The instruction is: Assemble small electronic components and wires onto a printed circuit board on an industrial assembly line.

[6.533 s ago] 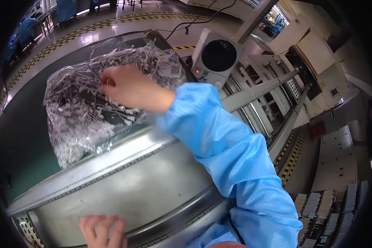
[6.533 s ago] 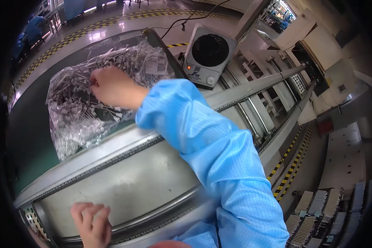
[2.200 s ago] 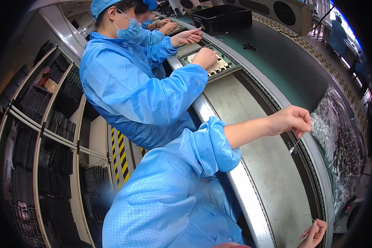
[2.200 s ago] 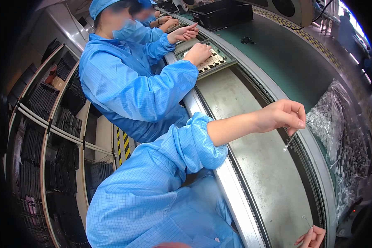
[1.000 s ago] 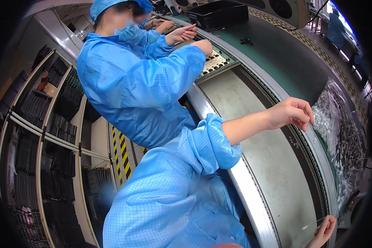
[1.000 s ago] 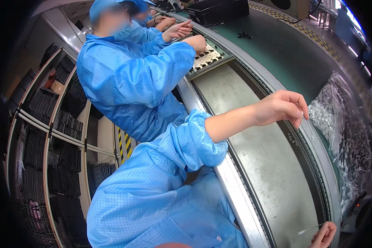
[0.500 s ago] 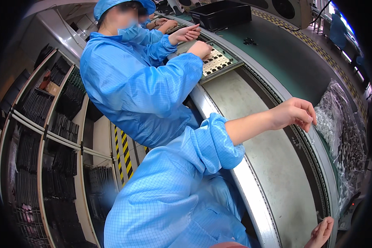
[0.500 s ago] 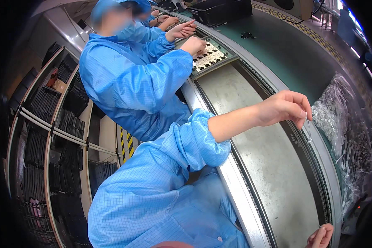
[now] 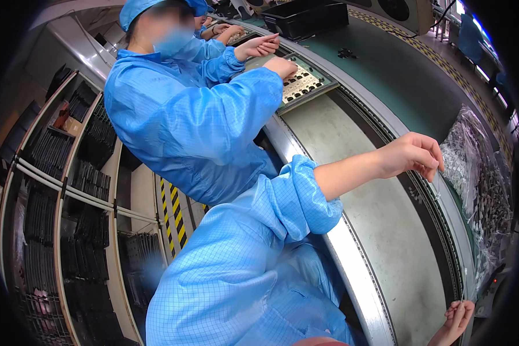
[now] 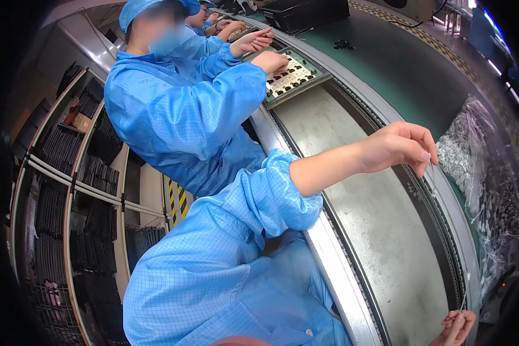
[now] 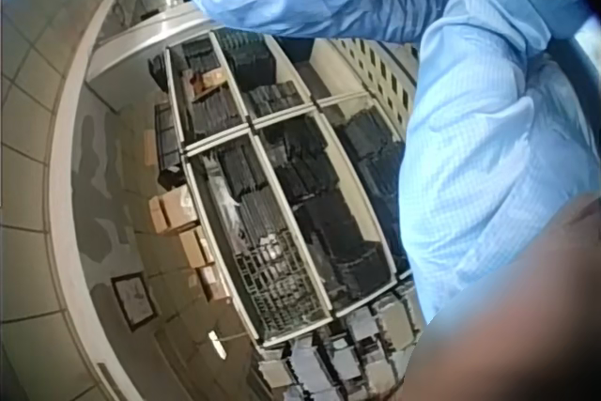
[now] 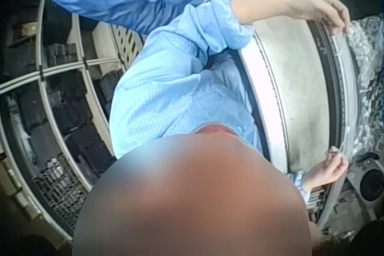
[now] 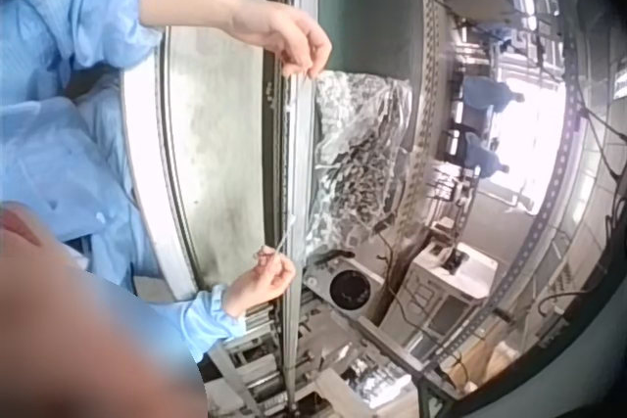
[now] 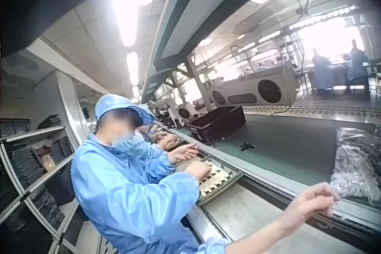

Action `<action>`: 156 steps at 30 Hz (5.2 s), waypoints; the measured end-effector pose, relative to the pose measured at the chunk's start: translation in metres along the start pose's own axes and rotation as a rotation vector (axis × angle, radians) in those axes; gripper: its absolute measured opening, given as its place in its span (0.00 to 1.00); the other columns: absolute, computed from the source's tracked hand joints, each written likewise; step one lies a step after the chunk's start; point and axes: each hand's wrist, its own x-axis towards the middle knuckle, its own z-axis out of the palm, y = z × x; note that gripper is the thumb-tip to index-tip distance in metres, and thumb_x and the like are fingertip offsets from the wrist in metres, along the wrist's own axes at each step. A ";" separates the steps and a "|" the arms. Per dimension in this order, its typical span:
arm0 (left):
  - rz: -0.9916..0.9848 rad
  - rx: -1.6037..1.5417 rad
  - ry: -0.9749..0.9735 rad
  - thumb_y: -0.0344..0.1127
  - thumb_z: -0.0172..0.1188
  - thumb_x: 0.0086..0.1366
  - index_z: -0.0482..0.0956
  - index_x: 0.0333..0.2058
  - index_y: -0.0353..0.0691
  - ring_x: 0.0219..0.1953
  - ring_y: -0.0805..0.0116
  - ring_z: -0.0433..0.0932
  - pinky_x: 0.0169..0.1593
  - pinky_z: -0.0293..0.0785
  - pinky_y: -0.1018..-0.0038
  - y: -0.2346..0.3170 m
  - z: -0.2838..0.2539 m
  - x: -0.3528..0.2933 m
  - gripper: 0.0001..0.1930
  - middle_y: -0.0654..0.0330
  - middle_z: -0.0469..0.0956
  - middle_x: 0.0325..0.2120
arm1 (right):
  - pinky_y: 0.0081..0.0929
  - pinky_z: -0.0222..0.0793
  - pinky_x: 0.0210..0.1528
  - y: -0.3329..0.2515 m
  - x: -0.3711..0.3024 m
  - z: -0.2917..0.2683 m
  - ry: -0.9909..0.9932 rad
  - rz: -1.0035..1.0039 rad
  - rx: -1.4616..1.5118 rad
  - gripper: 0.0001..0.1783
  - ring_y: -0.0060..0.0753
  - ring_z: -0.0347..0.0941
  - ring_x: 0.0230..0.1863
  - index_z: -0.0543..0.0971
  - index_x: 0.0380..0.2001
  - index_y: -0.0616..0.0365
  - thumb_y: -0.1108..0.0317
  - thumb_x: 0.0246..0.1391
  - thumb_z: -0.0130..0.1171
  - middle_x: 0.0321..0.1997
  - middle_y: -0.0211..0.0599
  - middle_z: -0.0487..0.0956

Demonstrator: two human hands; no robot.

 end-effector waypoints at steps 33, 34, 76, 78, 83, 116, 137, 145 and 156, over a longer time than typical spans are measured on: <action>0.004 0.050 0.004 0.32 0.59 0.64 0.81 0.40 0.32 0.33 0.72 0.80 0.41 0.76 0.74 0.005 0.011 0.002 0.10 0.59 0.80 0.30 | 0.15 0.61 0.42 0.014 -0.009 0.005 0.126 0.117 -0.115 0.05 0.15 0.67 0.39 0.72 0.40 0.56 0.70 0.62 0.56 0.39 0.28 0.73; -0.007 0.072 -0.008 0.33 0.59 0.64 0.80 0.40 0.32 0.33 0.72 0.80 0.43 0.76 0.73 0.003 0.014 0.003 0.10 0.59 0.80 0.29 | 0.14 0.62 0.41 0.015 -0.009 -0.001 0.054 0.237 -0.137 0.08 0.13 0.67 0.38 0.74 0.41 0.53 0.66 0.62 0.60 0.41 0.25 0.76; 0.160 0.285 0.054 0.33 0.57 0.69 0.78 0.45 0.35 0.40 0.73 0.80 0.48 0.73 0.75 0.025 0.007 -0.021 0.10 0.57 0.83 0.36 | 0.17 0.63 0.43 0.038 -0.011 -0.005 -0.003 -0.122 -0.002 0.08 0.17 0.66 0.35 0.73 0.48 0.57 0.69 0.69 0.52 0.42 0.31 0.76; 0.316 0.487 0.163 0.34 0.59 0.70 0.75 0.46 0.36 0.44 0.73 0.81 0.48 0.73 0.75 0.029 0.006 -0.020 0.10 0.54 0.85 0.39 | 0.17 0.64 0.42 0.034 -0.016 -0.010 0.023 -0.155 0.003 0.08 0.17 0.66 0.35 0.73 0.48 0.57 0.69 0.69 0.52 0.42 0.31 0.76; 0.315 0.901 0.348 0.35 0.56 0.74 0.75 0.49 0.33 0.47 0.65 0.83 0.53 0.77 0.71 0.079 -0.024 -0.051 0.12 0.52 0.84 0.43 | 0.15 0.64 0.40 0.034 -0.013 0.000 0.036 -0.185 -0.010 0.06 0.15 0.67 0.33 0.75 0.46 0.56 0.69 0.68 0.54 0.39 0.29 0.77; 0.176 1.549 0.016 0.32 0.51 0.69 0.73 0.40 0.40 0.31 0.42 0.80 0.37 0.74 0.49 0.161 -0.037 -0.123 0.05 0.48 0.81 0.25 | 0.16 0.68 0.48 -0.112 -0.020 0.182 0.124 -0.146 -0.166 0.10 0.17 0.76 0.41 0.78 0.47 0.61 0.68 0.67 0.56 0.46 0.34 0.84; 0.406 1.589 -0.211 0.30 0.65 0.60 0.86 0.33 0.46 0.40 0.65 0.76 0.51 0.61 0.61 0.146 -0.079 -0.095 0.03 0.68 0.78 0.28 | 0.22 0.71 0.57 -0.138 0.001 0.302 0.023 -0.303 -0.267 0.05 0.28 0.80 0.52 0.76 0.43 0.66 0.77 0.65 0.55 0.48 0.45 0.85; 0.306 1.468 -0.279 0.31 0.65 0.61 0.87 0.34 0.45 0.40 0.65 0.76 0.52 0.59 0.62 0.151 -0.084 -0.094 0.04 0.68 0.81 0.31 | 0.22 0.72 0.55 -0.122 0.002 0.296 -0.014 -0.181 -0.242 0.06 0.26 0.80 0.50 0.76 0.43 0.65 0.77 0.64 0.55 0.46 0.43 0.85; 0.238 1.501 -0.273 0.30 0.67 0.59 0.83 0.32 0.44 0.38 0.66 0.77 0.52 0.61 0.65 0.150 -0.085 -0.088 0.03 0.68 0.80 0.29 | 0.25 0.70 0.60 -0.126 0.003 0.287 -0.058 -0.102 -0.275 0.08 0.31 0.79 0.54 0.74 0.47 0.64 0.74 0.67 0.53 0.52 0.47 0.83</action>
